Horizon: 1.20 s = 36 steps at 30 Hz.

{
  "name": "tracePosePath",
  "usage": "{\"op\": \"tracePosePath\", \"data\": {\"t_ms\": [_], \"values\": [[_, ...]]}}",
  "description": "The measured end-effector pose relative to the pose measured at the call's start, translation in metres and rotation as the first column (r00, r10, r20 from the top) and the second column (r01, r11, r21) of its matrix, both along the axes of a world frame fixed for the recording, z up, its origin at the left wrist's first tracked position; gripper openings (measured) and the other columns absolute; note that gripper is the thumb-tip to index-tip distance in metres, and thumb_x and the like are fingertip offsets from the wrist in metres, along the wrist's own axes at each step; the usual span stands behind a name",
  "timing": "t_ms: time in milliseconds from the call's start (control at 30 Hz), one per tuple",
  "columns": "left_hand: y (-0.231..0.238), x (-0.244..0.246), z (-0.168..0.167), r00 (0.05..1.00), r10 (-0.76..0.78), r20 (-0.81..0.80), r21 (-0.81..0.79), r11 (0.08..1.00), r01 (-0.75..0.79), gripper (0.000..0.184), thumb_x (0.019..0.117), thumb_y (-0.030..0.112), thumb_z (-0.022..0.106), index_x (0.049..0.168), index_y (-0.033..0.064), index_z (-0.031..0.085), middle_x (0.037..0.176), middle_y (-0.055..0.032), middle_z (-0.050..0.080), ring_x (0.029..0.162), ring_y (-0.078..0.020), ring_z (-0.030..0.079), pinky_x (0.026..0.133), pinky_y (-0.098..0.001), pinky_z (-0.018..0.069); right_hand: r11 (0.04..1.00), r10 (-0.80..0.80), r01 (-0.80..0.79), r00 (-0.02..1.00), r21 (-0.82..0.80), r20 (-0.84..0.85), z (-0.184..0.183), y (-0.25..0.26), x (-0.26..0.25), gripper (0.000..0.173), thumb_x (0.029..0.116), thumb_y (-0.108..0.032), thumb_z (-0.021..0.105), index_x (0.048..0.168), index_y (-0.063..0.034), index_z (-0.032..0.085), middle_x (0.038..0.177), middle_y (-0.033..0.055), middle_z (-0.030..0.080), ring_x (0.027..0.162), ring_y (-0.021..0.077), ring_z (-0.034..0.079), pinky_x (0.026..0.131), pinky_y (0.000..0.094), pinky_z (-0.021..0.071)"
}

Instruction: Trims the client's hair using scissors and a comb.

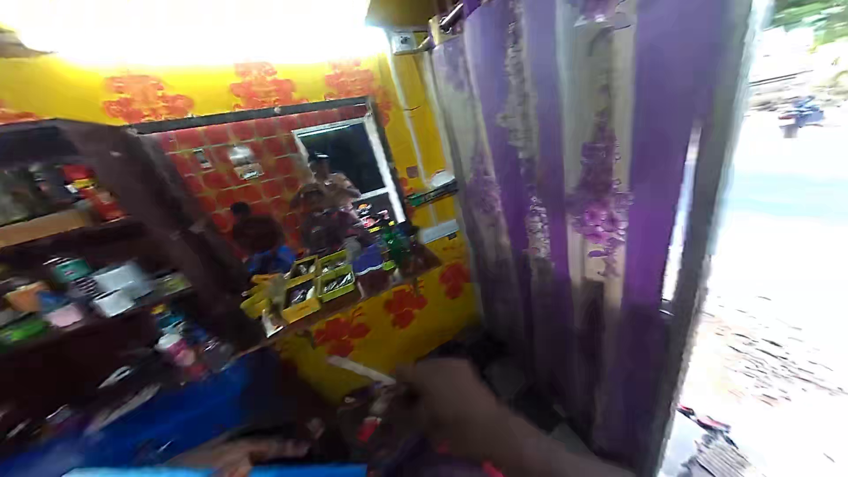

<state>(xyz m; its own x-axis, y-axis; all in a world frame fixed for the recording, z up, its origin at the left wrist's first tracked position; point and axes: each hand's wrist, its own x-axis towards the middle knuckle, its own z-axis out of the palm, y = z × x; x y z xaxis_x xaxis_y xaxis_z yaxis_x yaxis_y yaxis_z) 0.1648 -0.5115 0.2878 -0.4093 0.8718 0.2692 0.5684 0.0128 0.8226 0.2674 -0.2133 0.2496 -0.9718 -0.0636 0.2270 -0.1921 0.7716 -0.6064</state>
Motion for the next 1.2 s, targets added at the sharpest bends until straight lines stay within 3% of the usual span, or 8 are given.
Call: {"op": "tracePosePath", "data": {"t_ms": [33,100,233,400,533,700,933,1200], "values": [[0.0,0.0,-0.001,1.0,0.013,-0.004,0.001,1.0,-0.013,0.046,0.1066,0.04,0.046,0.121,0.0031,0.07,0.128,-0.0122,0.069,0.127,-0.0267,0.06,0.114,-0.0465,0.0432,0.997,0.076,-0.078,0.987,0.013,0.145,-0.002,0.015,-0.007,0.047,0.1032,-0.048,0.055,0.116,-0.0057,0.069,0.096,0.0179,0.07,0.091,0.0362,0.069,0.082,0.0612,0.0529],[-0.005,-0.002,-0.007,0.998,0.041,-0.049,0.001,0.999,-0.041,0.047,0.1069,0.045,0.044,0.123,0.0105,0.072,0.128,-0.0082,0.07,0.127,-0.0248,0.061,0.114,-0.0441,0.0452,0.941,0.337,-0.328,0.884,-0.084,0.323,-0.015,0.039,-0.021,0.046,0.1036,-0.043,0.057,0.12,-0.0015,0.064,0.095,0.0154,0.068,0.081,0.027,0.067,0.077,0.0508,0.0557],[-0.008,0.002,-0.006,0.986,0.086,-0.14,-0.005,0.996,-0.088,0.041,0.1074,0.038,0.045,0.118,0.0131,0.075,0.12,-0.0012,0.073,0.115,-0.0133,0.066,0.103,-0.0318,0.0521,0.792,0.611,-0.478,0.639,-0.381,0.467,-0.021,0.051,-0.036,0.055,0.0881,-0.007,0.076,0.138,-0.0024,0.054,0.114,0.0099,0.066,0.097,0.0138,0.066,0.087,0.0327,0.0568],[-0.008,0.011,-0.001,0.98,0.077,-0.181,-0.006,0.997,-0.079,0.04,0.1081,0.033,0.043,0.119,0.0085,0.073,0.121,-0.0018,0.072,0.117,-0.0128,0.065,0.105,-0.0319,0.0509,0.821,0.57,-0.506,0.747,-0.263,0.342,-0.013,0.037,-0.034,0.031,0.0897,-0.003,0.072,0.12,-0.0052,0.063,0.102,0.0045,0.069,0.09,0.0123,0.067,0.08,0.0294,0.0575],[-0.008,0.011,0.0,0.97,0.093,-0.224,-0.049,0.993,-0.107,0.041,0.1067,0.036,0.044,0.121,0.0104,0.073,0.122,-0.0005,0.072,0.117,-0.0114,0.064,0.104,-0.0318,0.051,0.828,0.53,-0.551,0.708,-0.105,0.467,0.005,0.02,-0.028,0.053,0.0825,-0.021,0.086,0.124,-0.0082,0.056,0.108,0.0057,0.061,0.096,0.0145,0.061,0.083,0.0329,0.0525],[-0.009,0.015,0.003,0.966,0.098,-0.241,-0.065,0.991,-0.116,0.04,0.1067,0.032,0.044,0.121,0.0096,0.073,0.119,0.0007,0.072,0.115,-0.0081,0.064,0.103,-0.0287,0.0511,0.83,0.475,-0.557,0.738,0.034,0.48,0.022,0.0,-0.028,0.052,0.0845,-0.025,0.085,0.123,-0.0077,0.055,0.106,0.0052,0.06,0.094,0.0136,0.06,0.082,0.0318,0.0515],[-0.009,0.019,0.005,0.968,0.128,-0.218,-0.02,0.991,-0.135,0.031,0.1038,0.019,0.048,0.113,0.0033,0.074,0.115,-0.0015,0.073,0.114,-0.0051,0.063,0.104,-0.0244,0.0484,0.826,0.442,-0.54,0.799,0.161,0.408,0.038,-0.017,-0.034,0.036,0.0911,-0.021,0.078,0.119,-0.011,0.057,0.104,0.0037,0.063,0.091,0.0146,0.063,0.08,0.0345,0.0535],[-0.008,0.016,0.004,0.976,0.04,-0.216,-0.027,0.999,-0.047,0.04,0.1055,0.023,0.04,0.119,0.0022,0.071,0.12,-0.0048,0.071,0.114,-0.0115,0.064,0.103,-0.0307,0.0503,0.822,0.377,-0.501,0.835,0.272,0.4,0.049,0.006,-0.039,0.025,0.0952,-0.002,0.063,0.116,-0.0154,0.063,0.096,0.0003,0.069,0.083,0.0146,0.066,0.075,0.0363,0.0545]]}}
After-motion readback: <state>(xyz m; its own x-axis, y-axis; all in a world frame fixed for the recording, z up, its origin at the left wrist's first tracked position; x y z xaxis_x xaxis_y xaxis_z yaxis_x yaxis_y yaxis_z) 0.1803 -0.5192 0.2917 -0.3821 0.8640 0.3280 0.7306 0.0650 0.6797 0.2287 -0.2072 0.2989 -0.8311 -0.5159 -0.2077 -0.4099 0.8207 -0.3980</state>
